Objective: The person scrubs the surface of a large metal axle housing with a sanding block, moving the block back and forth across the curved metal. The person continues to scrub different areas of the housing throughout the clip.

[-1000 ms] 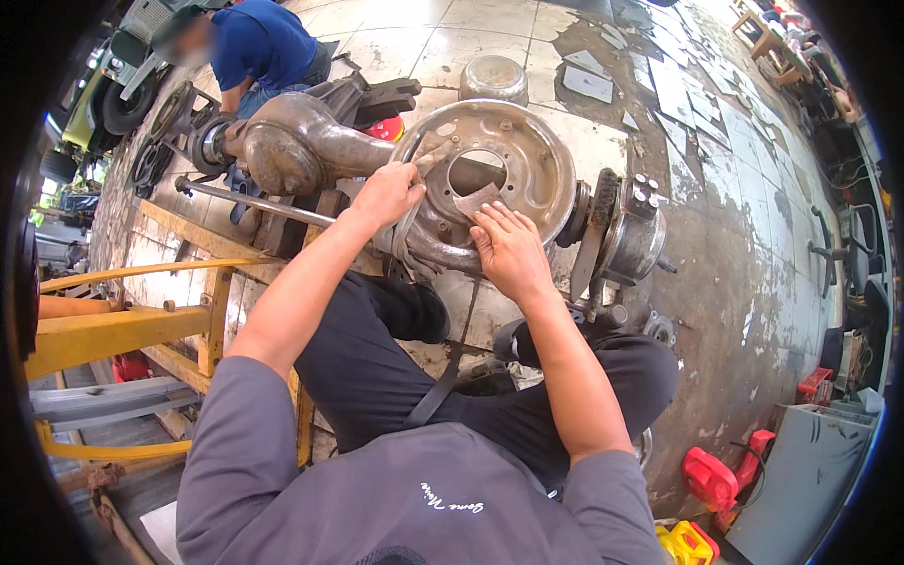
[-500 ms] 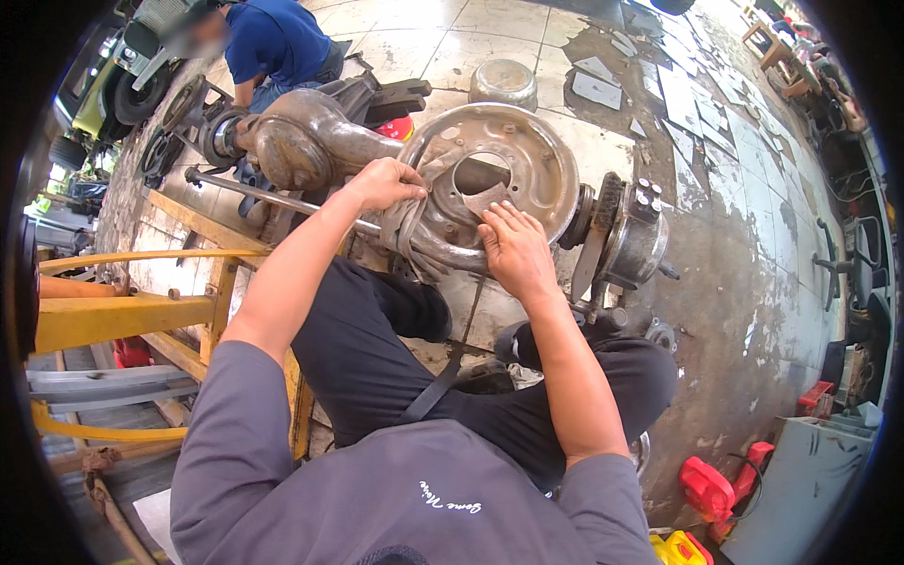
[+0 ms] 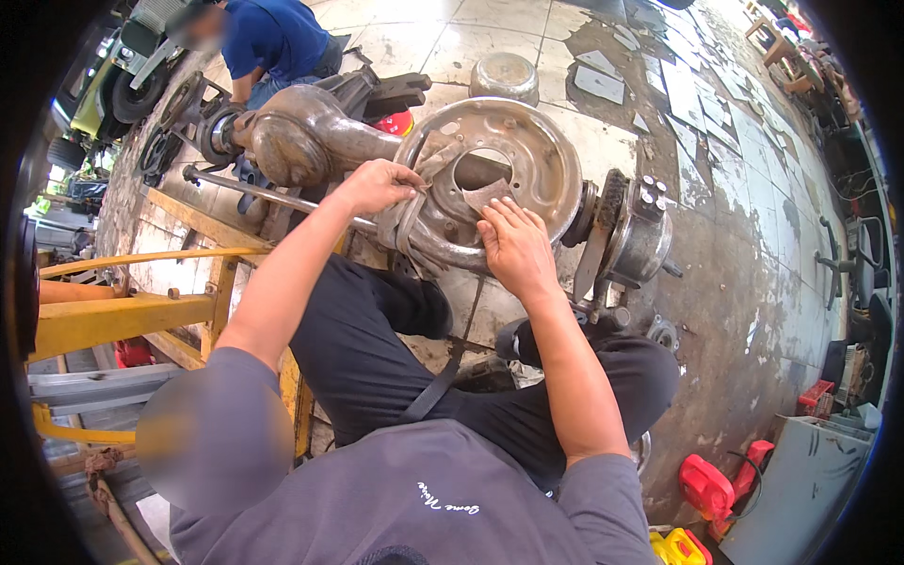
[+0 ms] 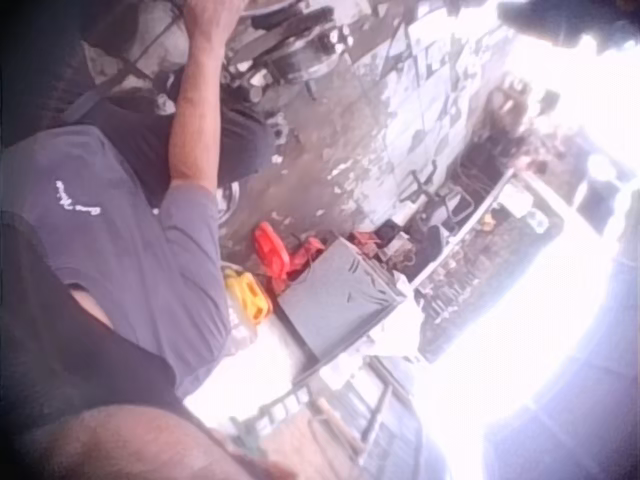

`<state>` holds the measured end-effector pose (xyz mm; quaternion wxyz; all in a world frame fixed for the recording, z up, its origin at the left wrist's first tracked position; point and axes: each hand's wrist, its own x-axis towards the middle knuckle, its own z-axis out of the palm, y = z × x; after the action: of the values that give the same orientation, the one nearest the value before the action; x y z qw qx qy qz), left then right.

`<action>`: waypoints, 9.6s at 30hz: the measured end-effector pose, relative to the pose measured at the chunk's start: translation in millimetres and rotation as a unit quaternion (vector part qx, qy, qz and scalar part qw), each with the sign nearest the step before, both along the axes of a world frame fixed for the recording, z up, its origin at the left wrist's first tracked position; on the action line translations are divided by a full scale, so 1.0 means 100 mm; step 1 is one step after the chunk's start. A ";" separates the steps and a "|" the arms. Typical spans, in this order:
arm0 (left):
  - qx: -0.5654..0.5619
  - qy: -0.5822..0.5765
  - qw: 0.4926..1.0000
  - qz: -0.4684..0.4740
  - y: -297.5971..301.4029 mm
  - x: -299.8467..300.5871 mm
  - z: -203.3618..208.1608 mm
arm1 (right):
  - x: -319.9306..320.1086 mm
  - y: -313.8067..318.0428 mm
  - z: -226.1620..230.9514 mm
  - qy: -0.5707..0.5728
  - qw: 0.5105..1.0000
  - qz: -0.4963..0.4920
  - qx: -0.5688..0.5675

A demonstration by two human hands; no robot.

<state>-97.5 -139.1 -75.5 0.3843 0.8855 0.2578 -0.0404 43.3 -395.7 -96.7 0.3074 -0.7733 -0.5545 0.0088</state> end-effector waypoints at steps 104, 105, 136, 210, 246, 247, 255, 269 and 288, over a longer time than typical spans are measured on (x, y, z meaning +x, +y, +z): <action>0.117 0.105 0.987 0.036 0.38 0.28 0.04 | -0.92 0.35 0.14 -0.160 0.943 0.224 -0.190; 0.121 0.096 0.987 0.038 0.37 0.26 0.07 | -0.87 0.24 0.16 -0.160 0.943 0.215 -0.198; 0.105 0.072 0.992 0.007 0.35 0.27 0.14 | -0.65 -0.19 0.18 -0.170 0.946 0.217 -0.173; 0.096 0.097 0.990 0.041 0.36 0.32 0.15 | -0.23 -0.40 -0.01 -0.122 0.976 0.020 -0.178; 0.096 0.101 0.990 0.033 0.36 0.30 0.17 | -0.12 -0.36 0.00 -0.131 0.977 -0.042 -0.162; 0.100 0.100 0.989 0.034 0.32 0.31 0.22 | -0.11 -0.36 0.01 -0.140 0.969 -0.102 -0.175; 0.098 0.098 0.989 0.043 0.28 0.31 0.26 | -0.17 -0.35 -0.06 -0.142 0.977 0.007 -0.156; 0.112 0.105 0.987 0.043 0.29 0.31 0.23 | -0.14 -0.35 -0.07 -0.124 0.979 0.002 -0.163; 0.104 0.103 0.988 0.038 0.34 0.32 0.19 | 0.06 -0.46 -0.02 -0.028 0.997 -0.046 -0.056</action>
<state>-65.3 -105.5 -56.8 0.2626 0.9013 0.3326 -0.0901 49.5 -441.3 -98.6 0.2480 -0.8137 -0.5257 0.0039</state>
